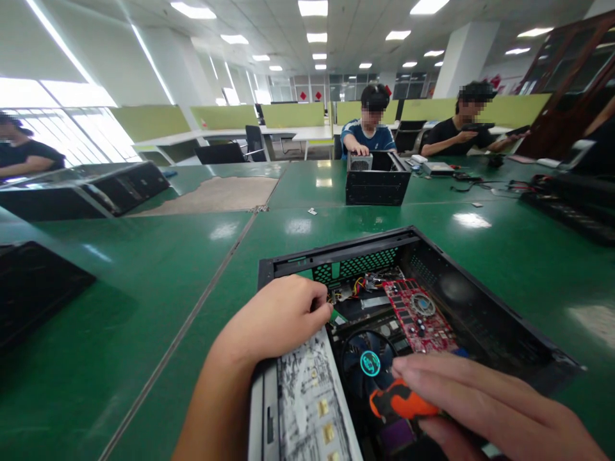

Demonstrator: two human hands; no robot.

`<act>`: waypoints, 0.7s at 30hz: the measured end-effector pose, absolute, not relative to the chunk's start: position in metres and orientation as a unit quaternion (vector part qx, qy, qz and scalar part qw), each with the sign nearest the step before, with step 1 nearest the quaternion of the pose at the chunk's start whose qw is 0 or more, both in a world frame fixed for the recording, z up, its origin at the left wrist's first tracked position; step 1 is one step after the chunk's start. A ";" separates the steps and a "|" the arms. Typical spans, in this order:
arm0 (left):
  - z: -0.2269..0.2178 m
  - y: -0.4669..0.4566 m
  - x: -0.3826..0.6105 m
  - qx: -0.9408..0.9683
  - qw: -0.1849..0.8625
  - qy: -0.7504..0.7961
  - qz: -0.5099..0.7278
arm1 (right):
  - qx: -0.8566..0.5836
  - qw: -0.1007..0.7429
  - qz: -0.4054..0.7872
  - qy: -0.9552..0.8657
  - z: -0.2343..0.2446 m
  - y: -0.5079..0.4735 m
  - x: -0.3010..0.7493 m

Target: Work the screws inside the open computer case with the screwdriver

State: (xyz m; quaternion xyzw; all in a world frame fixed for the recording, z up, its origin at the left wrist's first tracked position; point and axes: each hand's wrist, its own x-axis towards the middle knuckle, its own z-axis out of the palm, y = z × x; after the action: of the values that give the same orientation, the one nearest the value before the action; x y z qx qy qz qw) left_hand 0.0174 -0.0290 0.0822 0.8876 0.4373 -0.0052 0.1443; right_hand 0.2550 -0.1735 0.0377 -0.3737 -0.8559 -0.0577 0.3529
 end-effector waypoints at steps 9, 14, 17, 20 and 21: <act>0.078 -0.027 0.015 0.890 0.145 0.432 -0.008 | -0.383 0.382 -0.088 -0.837 0.046 -0.168 0.246; 0.079 -0.027 0.016 0.889 0.144 0.435 -0.012 | -0.392 0.394 -0.094 -0.826 0.043 -0.170 0.244; 0.081 -0.028 0.017 0.889 0.144 0.435 -0.014 | -0.390 0.396 -0.093 -0.826 0.041 -0.171 0.245; 0.081 -0.028 0.017 0.889 0.142 0.434 -0.013 | -0.381 0.382 -0.064 -0.839 0.042 -0.172 0.247; 0.081 -0.028 0.017 0.890 0.141 0.434 -0.012 | -0.376 0.379 -0.047 -0.844 0.044 -0.171 0.247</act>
State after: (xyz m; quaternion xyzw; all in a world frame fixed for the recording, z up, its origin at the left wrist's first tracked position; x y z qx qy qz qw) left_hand 0.0167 -0.0277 0.0813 0.8898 0.4337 -0.0125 0.1411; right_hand 0.2470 -0.1714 0.0435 -0.3765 -0.8441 -0.0474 0.3788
